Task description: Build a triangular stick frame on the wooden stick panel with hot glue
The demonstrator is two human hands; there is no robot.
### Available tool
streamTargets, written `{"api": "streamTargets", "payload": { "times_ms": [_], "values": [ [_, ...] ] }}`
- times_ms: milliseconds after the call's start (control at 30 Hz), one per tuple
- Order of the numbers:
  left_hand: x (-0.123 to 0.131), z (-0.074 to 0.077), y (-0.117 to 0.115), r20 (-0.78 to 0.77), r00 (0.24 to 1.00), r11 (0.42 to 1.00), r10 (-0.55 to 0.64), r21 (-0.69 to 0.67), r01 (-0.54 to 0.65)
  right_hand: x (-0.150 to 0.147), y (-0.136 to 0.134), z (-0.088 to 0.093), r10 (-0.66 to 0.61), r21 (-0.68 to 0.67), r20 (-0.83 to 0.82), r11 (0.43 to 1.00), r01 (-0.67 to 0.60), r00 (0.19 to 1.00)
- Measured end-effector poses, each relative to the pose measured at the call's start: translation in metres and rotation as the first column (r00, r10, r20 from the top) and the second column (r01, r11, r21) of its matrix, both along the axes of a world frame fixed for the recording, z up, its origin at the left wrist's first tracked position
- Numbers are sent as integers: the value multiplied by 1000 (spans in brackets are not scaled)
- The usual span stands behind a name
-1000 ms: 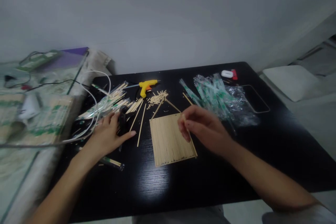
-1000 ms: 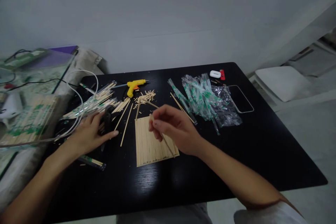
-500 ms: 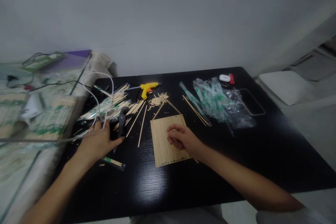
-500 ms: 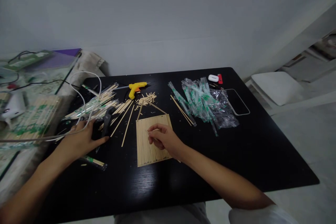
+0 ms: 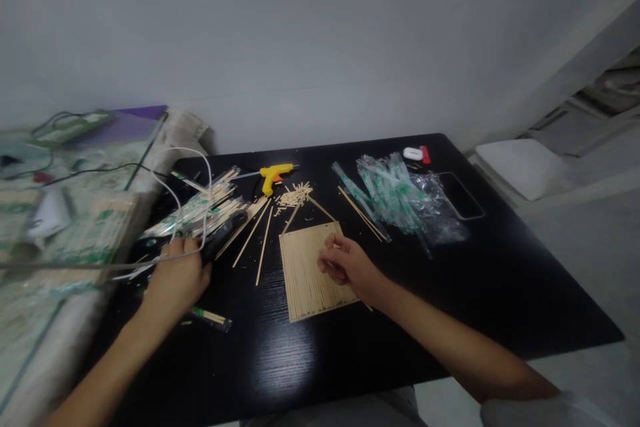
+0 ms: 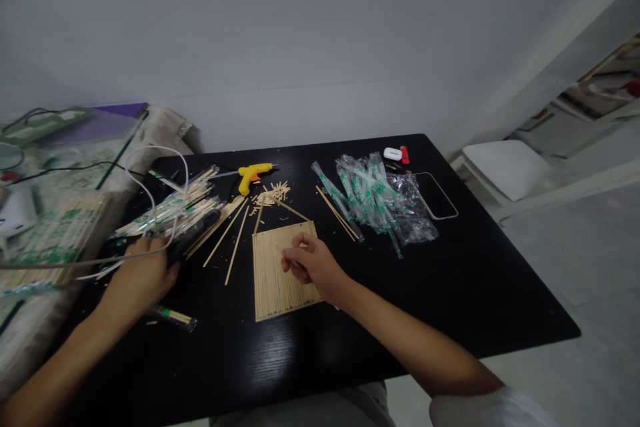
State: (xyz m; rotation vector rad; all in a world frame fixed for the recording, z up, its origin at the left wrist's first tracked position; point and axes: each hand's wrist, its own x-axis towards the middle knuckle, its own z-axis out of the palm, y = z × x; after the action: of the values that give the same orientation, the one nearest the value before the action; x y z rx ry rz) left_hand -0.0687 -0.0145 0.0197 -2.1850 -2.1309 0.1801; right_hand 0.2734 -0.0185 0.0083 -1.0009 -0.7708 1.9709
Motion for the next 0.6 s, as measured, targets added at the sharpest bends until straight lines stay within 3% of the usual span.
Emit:
{"api": "streamTargets", "payload": {
  "times_ms": [133, 300, 467, 600],
  "values": [
    [6, 6, -31, 294, 956, 1000, -9, 26, 2, 2, -6, 7, -51, 102, 40, 994, 47, 998],
    [50, 10, -74, 633, 773, 992, -33, -76, 105, -3, -18, 18, -143, 292, 146, 952, 96, 979],
    [101, 5, -83, 767, 632, 985, -114, 5, 172, -12, -26, 22, -258, 429, 210, 891, 148, 943],
    [122, 1, -80, 792, 591, 979, -153, 39, 200, -12, -26, 23, -287, 453, 226, 877, 160, 931]
  ]
}}
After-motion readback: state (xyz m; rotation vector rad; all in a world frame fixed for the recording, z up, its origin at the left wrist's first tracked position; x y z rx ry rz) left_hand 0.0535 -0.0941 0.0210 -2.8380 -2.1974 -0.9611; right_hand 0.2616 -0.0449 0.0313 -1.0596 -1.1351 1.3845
